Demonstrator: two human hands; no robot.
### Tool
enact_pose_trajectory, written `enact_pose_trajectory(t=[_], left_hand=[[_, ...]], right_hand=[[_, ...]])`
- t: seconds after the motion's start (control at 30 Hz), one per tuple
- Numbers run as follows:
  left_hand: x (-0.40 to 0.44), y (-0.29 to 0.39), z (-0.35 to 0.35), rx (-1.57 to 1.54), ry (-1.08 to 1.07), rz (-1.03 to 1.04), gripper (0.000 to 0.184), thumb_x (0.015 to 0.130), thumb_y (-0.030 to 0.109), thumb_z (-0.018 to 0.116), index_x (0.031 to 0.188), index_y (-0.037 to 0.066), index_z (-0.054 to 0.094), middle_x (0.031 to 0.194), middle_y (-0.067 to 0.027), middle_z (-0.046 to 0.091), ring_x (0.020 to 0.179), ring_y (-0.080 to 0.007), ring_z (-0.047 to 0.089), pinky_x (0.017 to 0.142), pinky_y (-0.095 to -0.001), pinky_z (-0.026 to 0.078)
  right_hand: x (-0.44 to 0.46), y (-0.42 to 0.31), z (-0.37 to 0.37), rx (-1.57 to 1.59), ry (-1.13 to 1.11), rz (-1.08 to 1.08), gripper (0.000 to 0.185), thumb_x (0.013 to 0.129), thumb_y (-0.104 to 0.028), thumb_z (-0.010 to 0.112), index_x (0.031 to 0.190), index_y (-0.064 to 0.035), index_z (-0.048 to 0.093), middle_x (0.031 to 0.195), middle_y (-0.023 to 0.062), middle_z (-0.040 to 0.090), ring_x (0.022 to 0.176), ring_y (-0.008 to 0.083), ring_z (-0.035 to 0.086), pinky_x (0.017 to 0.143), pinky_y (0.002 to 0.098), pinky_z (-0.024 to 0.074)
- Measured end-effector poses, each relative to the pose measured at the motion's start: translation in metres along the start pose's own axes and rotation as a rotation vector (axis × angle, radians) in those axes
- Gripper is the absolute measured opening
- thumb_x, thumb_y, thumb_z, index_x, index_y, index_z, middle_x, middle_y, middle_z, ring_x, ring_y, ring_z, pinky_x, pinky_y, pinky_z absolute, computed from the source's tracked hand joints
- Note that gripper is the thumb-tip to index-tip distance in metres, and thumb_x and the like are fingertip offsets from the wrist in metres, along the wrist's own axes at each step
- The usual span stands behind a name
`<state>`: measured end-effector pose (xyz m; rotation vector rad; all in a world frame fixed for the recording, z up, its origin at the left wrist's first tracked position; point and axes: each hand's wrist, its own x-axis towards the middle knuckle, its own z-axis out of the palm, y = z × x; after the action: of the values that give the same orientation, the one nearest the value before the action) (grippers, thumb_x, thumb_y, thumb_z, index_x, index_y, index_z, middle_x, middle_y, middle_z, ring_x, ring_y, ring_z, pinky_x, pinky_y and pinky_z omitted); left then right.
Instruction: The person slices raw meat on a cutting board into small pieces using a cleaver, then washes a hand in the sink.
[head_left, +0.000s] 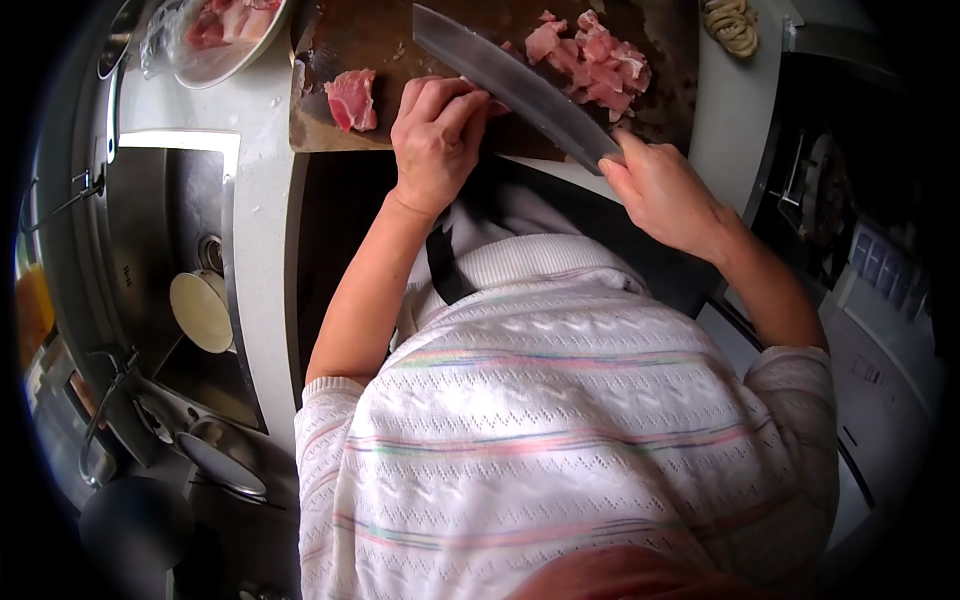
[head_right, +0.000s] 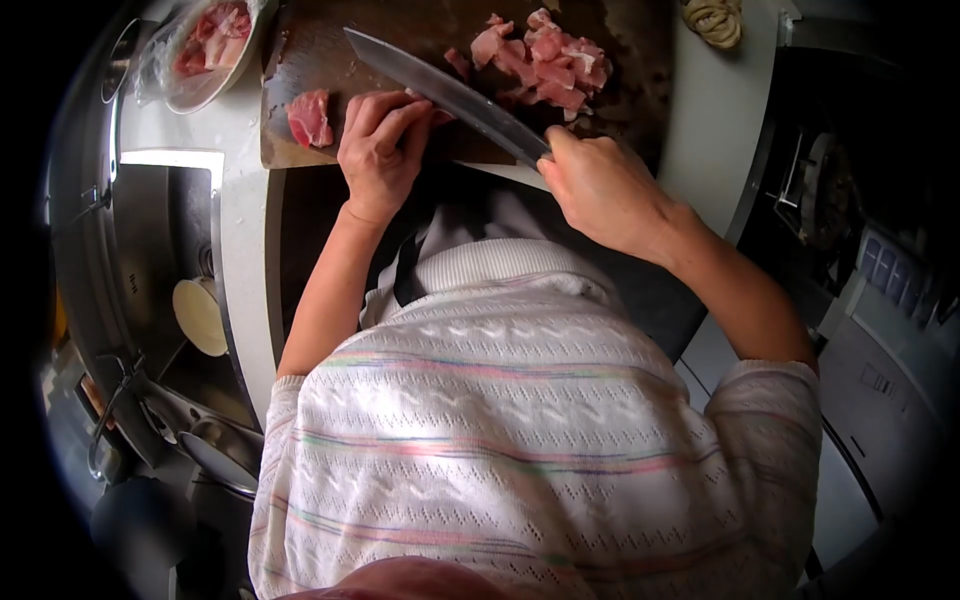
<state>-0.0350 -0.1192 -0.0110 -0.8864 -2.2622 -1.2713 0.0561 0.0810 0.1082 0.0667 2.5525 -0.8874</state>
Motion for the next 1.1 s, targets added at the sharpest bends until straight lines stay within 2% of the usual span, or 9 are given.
enact_pose_trajectory(t=[0.1,0.27,0.43,0.57,0.67,0.77,0.87,0.97,1.1], left_hand=[[0.002,0.002,0.0,0.003,0.009,-0.006,0.02,0.066,-0.003,0.072,0.082,0.008,0.067,0.085,-0.0045,0.062,0.079,-0.0233,0.059,0.068,-0.0317,0.049],[0.001,0.001,0.001,0.021,-0.01,0.013,0.019,0.066,-0.002,0.072,0.081,0.008,0.067,0.084,-0.0046,0.062,0.079,-0.0233,0.06,0.068,-0.032,0.049],[0.002,0.002,0.0,0.018,0.006,0.023,0.018,0.067,-0.001,0.073,0.081,0.008,0.067,0.083,-0.0046,0.062,0.08,-0.0233,0.06,0.068,-0.0318,0.049],[-0.001,0.001,0.0,0.01,0.028,0.026,0.018,0.067,-0.002,0.073,0.081,0.008,0.067,0.083,-0.0045,0.062,0.08,-0.0232,0.06,0.068,-0.0313,0.049],[0.0,0.0,0.0,0.019,0.029,0.031,0.019,0.067,-0.002,0.073,0.082,0.008,0.067,0.083,-0.0045,0.063,0.079,-0.0231,0.06,0.068,-0.031,0.049],[-0.001,0.001,0.001,0.017,0.023,0.022,0.02,0.067,-0.003,0.073,0.082,0.008,0.067,0.083,-0.0044,0.063,0.079,-0.0231,0.06,0.068,-0.031,0.049],[-0.002,0.0,0.001,0.008,0.03,0.018,0.02,0.066,-0.003,0.072,0.082,0.008,0.066,0.083,-0.0044,0.063,0.079,-0.0233,0.06,0.068,-0.0311,0.049],[-0.001,0.0,0.002,0.0,0.029,0.017,0.02,0.066,-0.004,0.072,0.082,0.008,0.066,0.083,-0.0045,0.063,0.08,-0.0237,0.06,0.068,-0.0314,0.049],[-0.001,0.0,0.001,0.003,0.019,0.009,0.02,0.066,-0.004,0.072,0.081,0.007,0.066,0.083,-0.0047,0.063,0.08,-0.0241,0.06,0.069,-0.0318,0.049]], right_hand=[[-0.013,-0.001,-0.002,-0.113,-0.016,0.018,0.019,0.09,-0.009,0.051,0.077,0.0037,0.045,0.063,0.0232,0.056,0.061,0.0419,0.057,0.056,0.0469,0.0435],[0.041,-0.003,0.018,-0.079,0.096,-0.189,0.019,0.089,-0.01,0.049,0.077,0.004,0.047,0.062,0.0232,0.057,0.062,0.042,0.058,0.056,0.0475,0.0443],[0.03,0.002,0.009,-0.042,0.033,-0.073,0.019,0.09,-0.013,0.051,0.081,0.0033,0.047,0.066,0.0241,0.058,0.065,0.0424,0.058,0.058,0.0479,0.0443],[0.011,0.013,0.002,-0.027,0.066,-0.035,0.017,0.089,-0.01,0.052,0.092,0.0065,0.05,0.068,0.0247,0.057,0.064,0.0413,0.058,0.057,0.0424,0.0435],[0.01,0.003,-0.001,-0.006,0.063,-0.102,0.017,0.09,-0.011,0.052,0.092,0.0064,0.05,0.068,0.0249,0.056,0.063,0.0416,0.057,0.056,0.0421,0.0434],[0.011,-0.001,0.003,-0.033,0.009,-0.066,0.018,0.09,-0.011,0.051,0.081,0.0027,0.045,0.066,0.0228,0.057,0.064,0.041,0.057,0.057,0.0462,0.0437],[0.002,0.001,0.0,-0.037,0.008,-0.066,0.018,0.09,-0.011,0.05,0.08,0.0033,0.044,0.064,0.0232,0.056,0.062,0.0418,0.057,0.055,0.0465,0.0426],[-0.009,0.001,-0.006,-0.04,-0.043,0.003,0.018,0.09,-0.01,0.051,0.09,0.0076,0.046,0.065,0.0256,0.054,0.062,0.0424,0.056,0.053,0.0427,0.041],[-0.012,0.0,-0.006,-0.012,-0.054,0.011,0.018,0.09,-0.01,0.05,0.08,0.0037,0.043,0.064,0.0248,0.055,0.064,0.0433,0.056,0.055,0.0472,0.0419]])
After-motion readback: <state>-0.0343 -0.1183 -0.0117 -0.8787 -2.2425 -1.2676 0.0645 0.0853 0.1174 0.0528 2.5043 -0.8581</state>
